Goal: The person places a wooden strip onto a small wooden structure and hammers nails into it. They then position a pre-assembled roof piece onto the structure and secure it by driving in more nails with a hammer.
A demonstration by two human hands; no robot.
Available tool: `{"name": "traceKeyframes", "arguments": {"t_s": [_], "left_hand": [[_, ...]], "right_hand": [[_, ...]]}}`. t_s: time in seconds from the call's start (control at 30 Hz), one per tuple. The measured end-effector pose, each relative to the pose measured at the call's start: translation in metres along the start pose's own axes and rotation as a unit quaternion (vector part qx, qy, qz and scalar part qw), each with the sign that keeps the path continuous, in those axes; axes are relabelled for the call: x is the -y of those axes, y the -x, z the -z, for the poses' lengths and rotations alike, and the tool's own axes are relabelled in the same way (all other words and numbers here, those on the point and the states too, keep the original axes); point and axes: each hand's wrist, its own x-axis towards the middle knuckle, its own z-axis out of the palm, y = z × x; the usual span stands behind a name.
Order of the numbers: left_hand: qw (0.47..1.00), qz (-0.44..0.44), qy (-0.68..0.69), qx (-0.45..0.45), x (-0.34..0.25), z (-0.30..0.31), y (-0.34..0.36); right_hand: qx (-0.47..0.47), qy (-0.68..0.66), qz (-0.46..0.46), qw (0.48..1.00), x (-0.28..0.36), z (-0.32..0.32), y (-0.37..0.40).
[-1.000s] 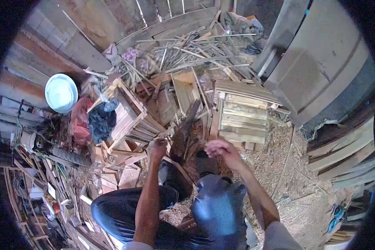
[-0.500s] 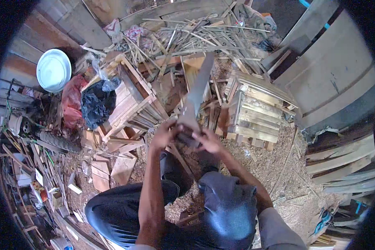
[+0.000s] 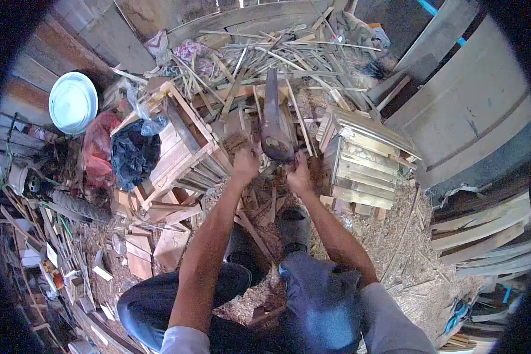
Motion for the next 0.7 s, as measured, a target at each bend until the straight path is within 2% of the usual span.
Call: {"name": "traceKeyframes", "arguments": {"t_s": [0.03,0.07,0.1,0.17,0.2,0.23,0.27,0.3,0.33,0.37,0.4,0.43,0.47,0.5,0.53,0.57,0.63,0.67,0.7], "left_hand": [[0.988,0.010,-0.154,-0.026,-0.002,-0.003,0.022],[0.970,-0.006,-0.244,0.017,0.031,-0.026,0.033],[0.942,-0.023,-0.330,0.059,0.063,-0.049,0.040],[0.948,-0.011,-0.311,0.064,0.034,-0.042,0.059],[0.953,0.002,-0.294,0.072,0.022,-0.037,0.067],[0.953,-0.002,-0.295,0.069,0.042,-0.048,0.066],[0.964,0.005,-0.237,0.118,0.080,-0.068,0.060],[0.970,0.012,-0.178,0.165,0.097,-0.076,0.059],[0.982,-0.008,-0.162,0.095,0.051,-0.062,0.070],[0.982,-0.012,-0.167,0.085,0.045,-0.056,0.067],[0.976,-0.038,-0.162,0.144,0.045,-0.049,0.061],[0.965,-0.064,-0.158,0.201,0.040,-0.037,0.055],[0.966,-0.070,-0.167,0.186,0.018,-0.017,0.054],[0.952,-0.075,-0.141,0.259,-0.016,0.009,0.063],[0.934,-0.079,-0.115,0.330,-0.051,0.035,0.074],[0.937,-0.084,-0.125,0.315,-0.082,0.057,0.084],[0.954,0.070,-0.102,0.272,-0.145,0.100,0.114],[0.946,0.150,-0.023,0.286,-0.185,0.129,0.132],[0.952,0.150,-0.021,0.264,-0.193,0.143,0.131]], "right_hand": [[-0.009,-0.011,0.004,1.000,-0.006,-0.001,0.005],[-0.050,0.104,0.110,0.987,-0.059,-0.022,-0.005],[-0.053,0.106,0.113,0.986,-0.056,-0.017,0.002],[0.064,0.101,-0.022,0.993,-0.034,-0.011,0.019],[0.062,0.100,-0.019,0.993,-0.028,-0.007,0.022],[0.163,0.076,-0.054,0.982,-0.022,-0.002,0.024],[0.262,0.052,-0.088,0.960,-0.017,0.003,0.026],[0.260,0.052,-0.084,0.961,-0.023,0.001,0.028],[0.247,-0.018,-0.166,0.955,-0.036,-0.010,0.024],[0.233,-0.090,-0.241,0.938,-0.033,-0.017,0.019],[0.176,-0.074,-0.244,0.951,0.037,0.005,0.040],[0.177,-0.080,-0.227,0.954,0.052,0.006,0.040],[0.167,-0.230,-0.269,0.920,0.059,0.007,0.039],[0.158,-0.374,-0.306,0.861,0.064,0.010,0.042],[0.167,-0.378,-0.291,0.863,0.065,0.017,0.045],[0.222,-0.407,-0.252,0.849,0.064,0.030,0.049],[0.336,-0.451,-0.174,0.808,0.051,0.056,0.055],[0.397,-0.463,-0.136,0.781,0.055,0.064,0.053],[0.458,-0.471,-0.101,0.747,0.066,0.064,0.050]]}}
